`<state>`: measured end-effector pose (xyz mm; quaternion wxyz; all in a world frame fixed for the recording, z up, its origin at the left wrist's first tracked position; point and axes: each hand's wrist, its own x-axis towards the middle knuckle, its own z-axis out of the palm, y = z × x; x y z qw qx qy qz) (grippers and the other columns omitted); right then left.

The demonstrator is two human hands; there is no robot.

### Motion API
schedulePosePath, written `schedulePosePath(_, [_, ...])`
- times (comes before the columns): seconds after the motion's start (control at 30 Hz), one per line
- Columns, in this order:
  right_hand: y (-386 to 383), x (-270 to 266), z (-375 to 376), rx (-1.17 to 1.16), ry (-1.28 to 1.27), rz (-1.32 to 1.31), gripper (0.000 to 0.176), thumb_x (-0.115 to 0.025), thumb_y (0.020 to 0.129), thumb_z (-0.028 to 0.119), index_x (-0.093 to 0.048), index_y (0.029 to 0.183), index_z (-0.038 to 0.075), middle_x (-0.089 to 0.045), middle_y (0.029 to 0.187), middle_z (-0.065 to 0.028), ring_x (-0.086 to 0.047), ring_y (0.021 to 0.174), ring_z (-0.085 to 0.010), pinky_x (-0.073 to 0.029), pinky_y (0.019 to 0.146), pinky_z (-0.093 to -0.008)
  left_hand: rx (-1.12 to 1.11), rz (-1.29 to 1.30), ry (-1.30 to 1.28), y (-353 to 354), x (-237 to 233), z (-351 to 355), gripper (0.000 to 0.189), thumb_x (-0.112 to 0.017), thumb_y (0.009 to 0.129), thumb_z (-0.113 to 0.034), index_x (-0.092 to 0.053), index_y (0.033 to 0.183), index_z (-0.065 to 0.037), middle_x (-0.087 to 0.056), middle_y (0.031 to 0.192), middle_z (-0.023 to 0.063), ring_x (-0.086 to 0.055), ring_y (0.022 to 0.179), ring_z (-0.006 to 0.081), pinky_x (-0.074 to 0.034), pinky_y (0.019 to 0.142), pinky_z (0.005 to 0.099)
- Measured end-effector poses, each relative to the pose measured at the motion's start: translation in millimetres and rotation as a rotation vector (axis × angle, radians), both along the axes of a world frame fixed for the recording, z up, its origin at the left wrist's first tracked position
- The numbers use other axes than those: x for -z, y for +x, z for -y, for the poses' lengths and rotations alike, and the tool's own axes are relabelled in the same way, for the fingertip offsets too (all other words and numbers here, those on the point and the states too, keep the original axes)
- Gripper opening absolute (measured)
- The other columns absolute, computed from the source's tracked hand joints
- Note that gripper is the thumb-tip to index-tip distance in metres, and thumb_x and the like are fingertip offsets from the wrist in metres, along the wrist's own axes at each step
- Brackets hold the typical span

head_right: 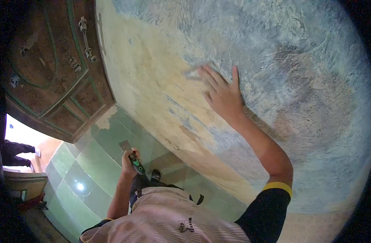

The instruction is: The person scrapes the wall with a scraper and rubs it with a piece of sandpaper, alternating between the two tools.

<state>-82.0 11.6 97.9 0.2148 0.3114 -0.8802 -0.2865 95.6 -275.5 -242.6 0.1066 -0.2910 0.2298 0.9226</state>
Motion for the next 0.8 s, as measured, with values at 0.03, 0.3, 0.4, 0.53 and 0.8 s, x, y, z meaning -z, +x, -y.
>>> schedulePosePath(0.03, [-10, -8, 20, -0.006, -0.089, -0.052, 0.066, -0.063, 0.092, 0.033, -0.041, 0.152, 0.014, -0.039, 0.157, 0.0060, -0.032, 0.146, -0.0088, -0.011, 0.115, -0.0716, 0.019, -0.024, 0.047, -4, 3, 2, 0.012, -0.053, 0.089, -0.024, -0.058, 0.093, -0.014, -0.057, 0.080, 0.0001, -0.052, 0.066, 0.0147, -0.045, 0.057, 0.0323])
schedulePosePath(0.3, [33, 51, -13, 0.157, -0.080, -0.034, 0.060, -0.065, 0.090, 0.037, -0.053, 0.141, 0.008, -0.040, 0.157, 0.0000, -0.032, 0.146, -0.0156, -0.010, 0.113, -0.0752, 0.152, -0.029, 0.053, -53, -40, 6, 0.009, -0.053, 0.088, -0.022, -0.054, 0.092, -0.013, -0.054, 0.076, 0.0005, -0.052, 0.068, 0.0153, -0.044, 0.060, 0.0299])
schedulePosePath(0.4, [76, 69, -61, 0.281, -0.198, -0.072, 0.054, -0.067, 0.090, 0.037, -0.057, 0.137, 0.013, -0.047, 0.152, 0.0033, -0.039, 0.142, -0.0167, -0.007, 0.112, -0.0765, 0.130, -0.087, 0.079, -75, -51, 25, 0.010, -0.053, 0.089, -0.022, -0.054, 0.091, -0.013, -0.053, 0.075, 0.0008, -0.052, 0.066, 0.0158, -0.044, 0.058, 0.0309])
schedulePosePath(0.53, [67, 28, -44, 0.356, -0.308, -0.303, 0.056, -0.063, 0.094, 0.040, -0.053, 0.144, 0.014, -0.048, 0.152, 0.0019, -0.041, 0.141, -0.0191, -0.001, 0.112, -0.0773, 0.123, -0.096, 0.094, -110, -56, 53, 0.012, -0.053, 0.090, -0.023, -0.053, 0.088, -0.012, -0.053, 0.075, 0.0011, -0.050, 0.063, 0.0148, -0.044, 0.055, 0.0300])
schedulePosePath(0.8, [-27, 4, 85, 0.212, -0.473, -0.209, 0.076, -0.066, 0.090, 0.044, -0.039, 0.153, 0.011, -0.037, 0.159, -0.0076, -0.033, 0.147, -0.0231, 0.002, 0.113, -0.0760, 0.163, -0.193, 0.044, -155, -82, 38, 0.011, -0.053, 0.090, -0.023, -0.053, 0.088, -0.012, -0.052, 0.075, 0.0000, -0.050, 0.066, 0.0132, -0.042, 0.056, 0.0279])
